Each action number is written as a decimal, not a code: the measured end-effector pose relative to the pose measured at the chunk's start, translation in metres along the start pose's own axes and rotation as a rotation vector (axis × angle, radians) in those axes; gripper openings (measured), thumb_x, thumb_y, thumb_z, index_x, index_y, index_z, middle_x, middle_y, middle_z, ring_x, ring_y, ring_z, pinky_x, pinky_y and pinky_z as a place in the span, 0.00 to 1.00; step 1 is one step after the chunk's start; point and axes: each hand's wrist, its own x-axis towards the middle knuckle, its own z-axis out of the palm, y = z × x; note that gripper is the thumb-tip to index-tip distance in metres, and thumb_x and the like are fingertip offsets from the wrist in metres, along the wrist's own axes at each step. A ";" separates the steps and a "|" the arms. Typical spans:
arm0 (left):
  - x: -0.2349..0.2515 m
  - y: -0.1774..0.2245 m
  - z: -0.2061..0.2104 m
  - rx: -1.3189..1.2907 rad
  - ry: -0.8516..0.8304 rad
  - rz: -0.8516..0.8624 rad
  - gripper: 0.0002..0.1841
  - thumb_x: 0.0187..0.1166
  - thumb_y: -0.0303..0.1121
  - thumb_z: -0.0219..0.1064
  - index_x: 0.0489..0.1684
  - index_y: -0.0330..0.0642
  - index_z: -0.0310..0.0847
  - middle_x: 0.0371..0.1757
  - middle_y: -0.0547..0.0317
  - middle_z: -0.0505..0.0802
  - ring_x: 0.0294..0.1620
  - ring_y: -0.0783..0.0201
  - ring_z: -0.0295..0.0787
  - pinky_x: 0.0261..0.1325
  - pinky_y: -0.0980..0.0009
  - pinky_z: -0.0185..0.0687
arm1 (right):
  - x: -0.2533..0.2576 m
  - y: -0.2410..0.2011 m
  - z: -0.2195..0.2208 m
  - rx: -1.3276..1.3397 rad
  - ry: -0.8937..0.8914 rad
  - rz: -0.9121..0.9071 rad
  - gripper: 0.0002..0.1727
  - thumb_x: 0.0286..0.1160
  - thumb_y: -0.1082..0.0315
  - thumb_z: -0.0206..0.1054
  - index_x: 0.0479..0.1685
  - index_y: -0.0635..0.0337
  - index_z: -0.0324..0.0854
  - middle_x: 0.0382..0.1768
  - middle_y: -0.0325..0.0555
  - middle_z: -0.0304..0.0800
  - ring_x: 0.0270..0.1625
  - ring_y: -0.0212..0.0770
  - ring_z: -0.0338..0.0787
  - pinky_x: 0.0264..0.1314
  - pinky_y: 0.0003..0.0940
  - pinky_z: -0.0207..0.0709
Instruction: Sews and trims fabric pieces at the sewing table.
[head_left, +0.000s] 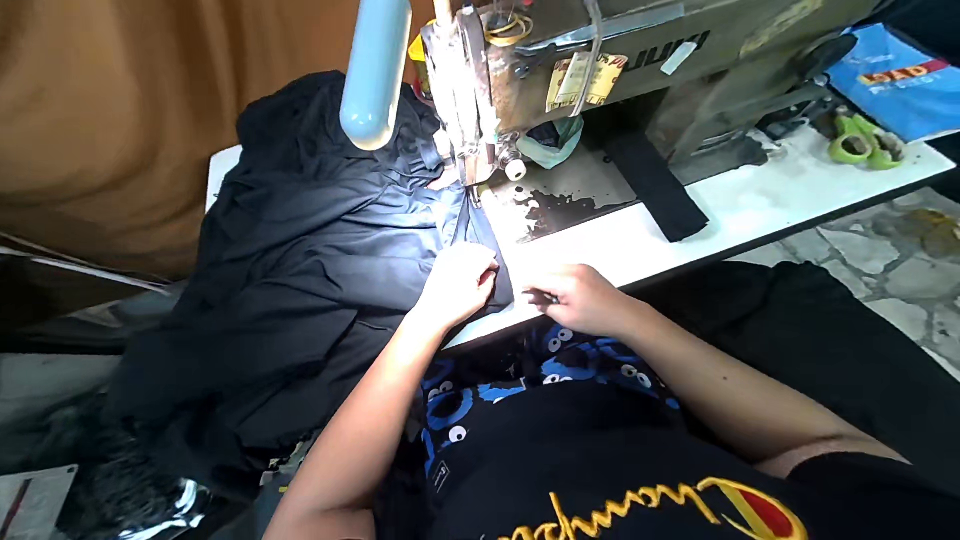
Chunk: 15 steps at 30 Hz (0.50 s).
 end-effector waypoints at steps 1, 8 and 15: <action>0.000 -0.002 0.001 0.014 0.011 0.022 0.09 0.74 0.24 0.65 0.38 0.32 0.93 0.51 0.42 0.96 0.59 0.42 0.91 0.66 0.44 0.80 | 0.003 0.005 0.004 -0.061 0.047 -0.005 0.12 0.62 0.76 0.72 0.45 0.65 0.92 0.33 0.54 0.91 0.35 0.52 0.91 0.36 0.50 0.85; 0.001 -0.004 0.011 0.103 0.066 0.037 0.10 0.78 0.25 0.62 0.35 0.33 0.91 0.48 0.43 0.94 0.58 0.43 0.91 0.63 0.44 0.80 | 0.010 0.006 0.015 -0.255 -0.002 -0.043 0.17 0.58 0.76 0.75 0.51 0.60 0.93 0.35 0.56 0.87 0.33 0.53 0.90 0.28 0.48 0.81; -0.001 -0.001 0.009 0.063 0.051 -0.037 0.07 0.78 0.24 0.64 0.34 0.33 0.89 0.47 0.42 0.93 0.59 0.43 0.89 0.66 0.43 0.78 | 0.010 0.005 0.015 -0.266 -0.019 -0.033 0.18 0.58 0.76 0.76 0.51 0.60 0.93 0.36 0.55 0.87 0.35 0.53 0.91 0.30 0.47 0.83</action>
